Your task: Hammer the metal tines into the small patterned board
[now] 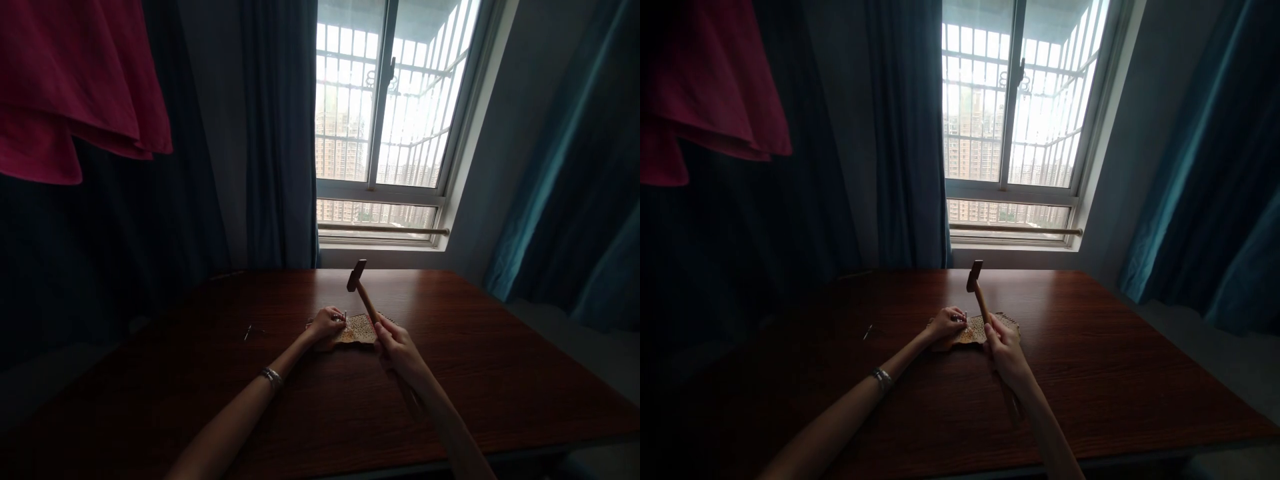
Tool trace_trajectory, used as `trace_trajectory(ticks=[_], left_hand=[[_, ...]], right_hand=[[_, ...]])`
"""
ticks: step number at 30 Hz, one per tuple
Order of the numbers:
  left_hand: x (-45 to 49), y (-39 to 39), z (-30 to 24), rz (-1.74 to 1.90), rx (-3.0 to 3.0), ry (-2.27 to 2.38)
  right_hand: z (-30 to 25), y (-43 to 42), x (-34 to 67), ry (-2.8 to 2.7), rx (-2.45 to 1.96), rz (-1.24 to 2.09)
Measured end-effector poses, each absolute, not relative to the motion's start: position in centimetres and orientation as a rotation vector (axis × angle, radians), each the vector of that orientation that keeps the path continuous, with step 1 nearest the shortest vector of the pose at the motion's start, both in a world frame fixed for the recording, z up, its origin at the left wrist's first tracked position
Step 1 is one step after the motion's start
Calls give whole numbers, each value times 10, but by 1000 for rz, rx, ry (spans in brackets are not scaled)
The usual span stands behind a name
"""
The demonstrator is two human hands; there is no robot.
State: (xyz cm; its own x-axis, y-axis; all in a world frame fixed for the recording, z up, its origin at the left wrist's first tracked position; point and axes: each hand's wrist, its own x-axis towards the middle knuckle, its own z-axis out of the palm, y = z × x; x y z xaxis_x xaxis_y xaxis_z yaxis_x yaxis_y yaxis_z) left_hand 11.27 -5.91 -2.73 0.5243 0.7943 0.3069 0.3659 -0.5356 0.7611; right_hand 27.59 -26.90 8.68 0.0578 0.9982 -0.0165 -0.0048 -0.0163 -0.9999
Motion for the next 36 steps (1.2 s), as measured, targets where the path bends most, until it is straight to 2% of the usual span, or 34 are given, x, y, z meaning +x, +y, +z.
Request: trace_trajectory(ticks=[8,17,36], left_hand=[[113,-61,-26,863,2135,950],[114,-57,-30,867,2135,956],[113,-57,-28,881,2161,924]], right_hand=[[42,-265,272,-1180,-1372,1202],[72,-266,269,-1202,-1201,1142],[75,-268,266,-1267,-1210,1140]])
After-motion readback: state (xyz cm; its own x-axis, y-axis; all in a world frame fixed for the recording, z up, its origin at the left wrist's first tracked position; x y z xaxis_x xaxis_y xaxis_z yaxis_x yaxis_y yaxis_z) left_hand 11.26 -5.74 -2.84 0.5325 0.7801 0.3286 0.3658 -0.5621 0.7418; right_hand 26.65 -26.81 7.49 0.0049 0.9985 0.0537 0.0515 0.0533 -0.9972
